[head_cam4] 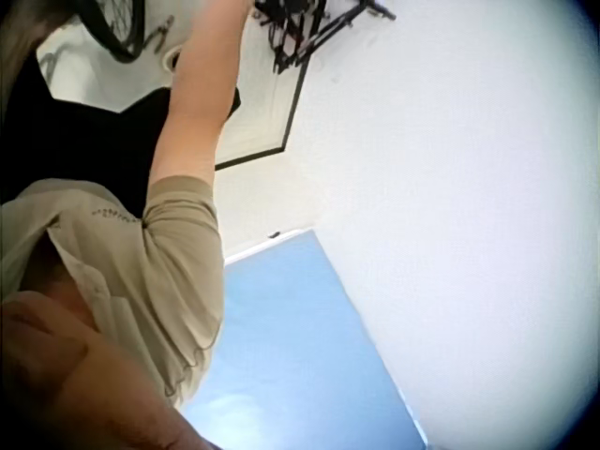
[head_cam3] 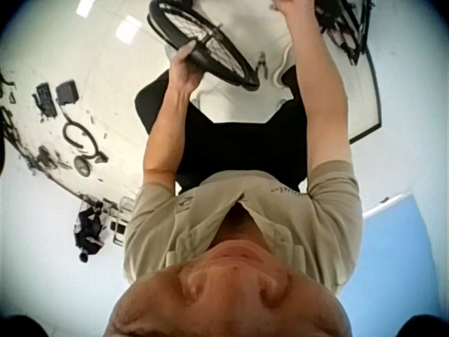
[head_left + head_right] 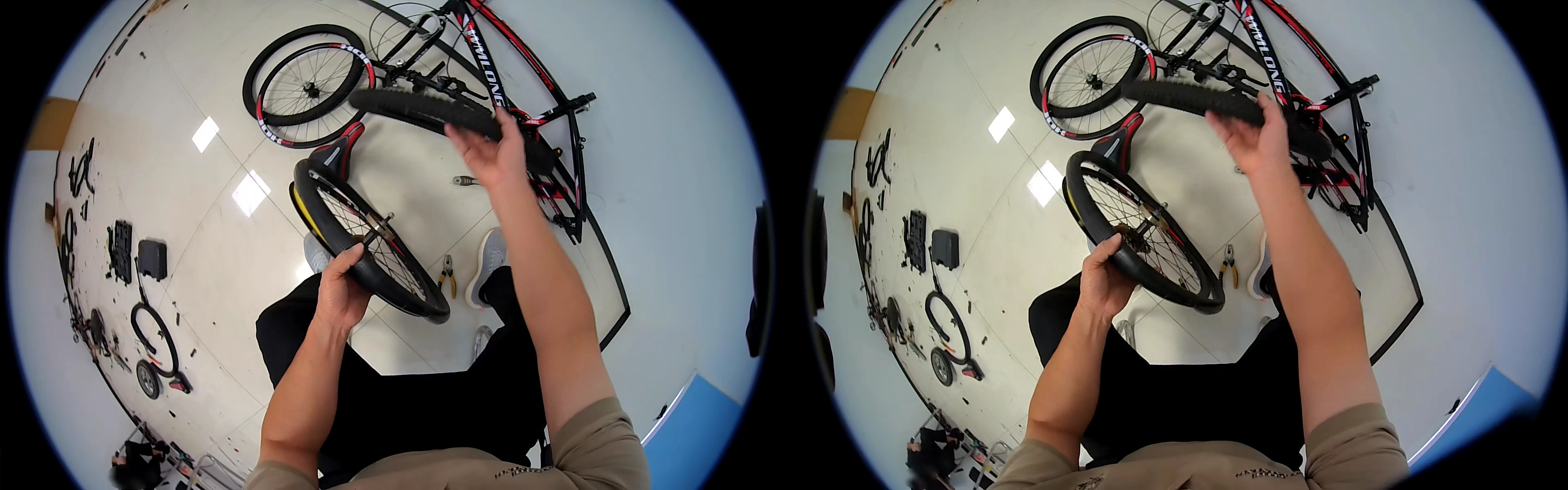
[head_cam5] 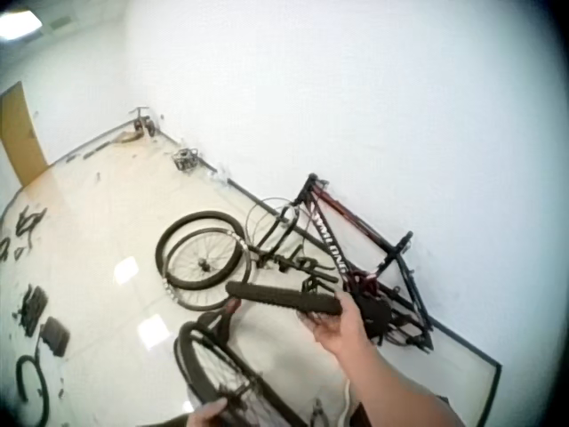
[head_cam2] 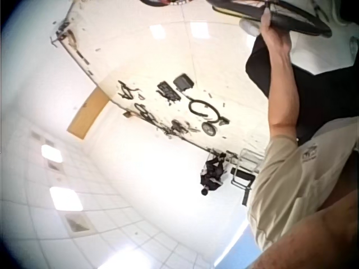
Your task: The person removes a bicycle tire from a wheel, then installs a new tire onto the same wheel. They manipulate the tire and rim by hand, seating the tire bead around the rim and adjusting it into place.
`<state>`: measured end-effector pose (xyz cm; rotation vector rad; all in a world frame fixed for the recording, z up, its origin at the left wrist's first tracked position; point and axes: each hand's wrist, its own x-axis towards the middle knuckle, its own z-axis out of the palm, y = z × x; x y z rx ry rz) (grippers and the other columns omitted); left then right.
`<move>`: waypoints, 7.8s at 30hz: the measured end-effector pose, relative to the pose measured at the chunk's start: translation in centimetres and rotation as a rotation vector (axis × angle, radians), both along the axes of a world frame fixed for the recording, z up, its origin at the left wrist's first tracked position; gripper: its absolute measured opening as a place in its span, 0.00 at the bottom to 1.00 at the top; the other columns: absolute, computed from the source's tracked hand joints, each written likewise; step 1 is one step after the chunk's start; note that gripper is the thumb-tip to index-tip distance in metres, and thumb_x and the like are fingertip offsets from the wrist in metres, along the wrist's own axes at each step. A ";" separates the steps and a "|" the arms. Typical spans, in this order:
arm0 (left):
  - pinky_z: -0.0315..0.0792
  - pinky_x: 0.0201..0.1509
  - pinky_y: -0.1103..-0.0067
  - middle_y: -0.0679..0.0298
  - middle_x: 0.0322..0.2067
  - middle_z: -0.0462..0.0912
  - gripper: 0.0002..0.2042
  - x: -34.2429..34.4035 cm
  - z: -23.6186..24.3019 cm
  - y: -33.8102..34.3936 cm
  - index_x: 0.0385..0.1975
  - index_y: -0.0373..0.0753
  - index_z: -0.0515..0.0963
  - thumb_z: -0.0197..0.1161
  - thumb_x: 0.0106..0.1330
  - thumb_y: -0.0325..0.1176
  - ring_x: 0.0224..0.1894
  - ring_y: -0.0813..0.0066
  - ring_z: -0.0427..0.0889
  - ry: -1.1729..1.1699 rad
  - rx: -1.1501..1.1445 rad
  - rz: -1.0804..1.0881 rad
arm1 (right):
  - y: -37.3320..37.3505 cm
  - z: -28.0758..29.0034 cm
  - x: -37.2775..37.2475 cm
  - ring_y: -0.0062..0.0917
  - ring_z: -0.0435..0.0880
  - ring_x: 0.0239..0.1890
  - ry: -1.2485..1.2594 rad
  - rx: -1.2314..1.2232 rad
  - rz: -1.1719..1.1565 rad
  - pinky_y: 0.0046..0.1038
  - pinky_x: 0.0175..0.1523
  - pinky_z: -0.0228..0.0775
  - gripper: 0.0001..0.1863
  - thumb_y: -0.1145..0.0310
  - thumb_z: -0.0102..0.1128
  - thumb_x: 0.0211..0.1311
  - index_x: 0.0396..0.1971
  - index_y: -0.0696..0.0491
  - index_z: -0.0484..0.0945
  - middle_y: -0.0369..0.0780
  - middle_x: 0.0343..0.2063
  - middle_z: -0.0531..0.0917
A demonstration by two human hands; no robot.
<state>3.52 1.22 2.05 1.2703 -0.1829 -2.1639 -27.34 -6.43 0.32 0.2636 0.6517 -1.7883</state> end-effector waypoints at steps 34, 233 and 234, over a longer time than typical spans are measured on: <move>0.71 0.57 0.57 0.60 0.39 0.79 0.20 1.2 -0.5 -0.1 0.55 0.43 0.71 0.64 0.64 0.37 0.45 0.61 0.78 -0.017 -0.033 -0.016 | 16.2 1.0 15.4 0.30 0.84 0.44 0.901 0.198 0.877 0.32 0.52 0.76 0.27 0.62 0.67 0.63 0.56 0.62 0.72 0.45 0.43 0.84; 0.66 0.62 0.54 0.65 0.44 0.80 0.08 0.5 -0.5 2.9 0.48 0.40 0.73 0.51 0.74 0.29 0.49 0.72 0.77 -0.021 -0.081 0.102 | 11.5 2.5 17.5 0.17 0.79 0.30 0.712 0.318 0.393 0.21 0.37 0.73 0.07 0.75 0.66 0.63 0.38 0.62 0.82 0.36 0.30 0.83; 0.67 0.60 0.55 0.65 0.43 0.80 0.07 0.4 -0.3 2.8 0.47 0.40 0.73 0.51 0.74 0.30 0.48 0.72 0.77 -0.053 -0.058 0.113 | 11.6 2.4 17.6 0.17 0.79 0.30 0.716 0.322 0.394 0.21 0.38 0.72 0.07 0.75 0.66 0.63 0.38 0.62 0.82 0.36 0.30 0.83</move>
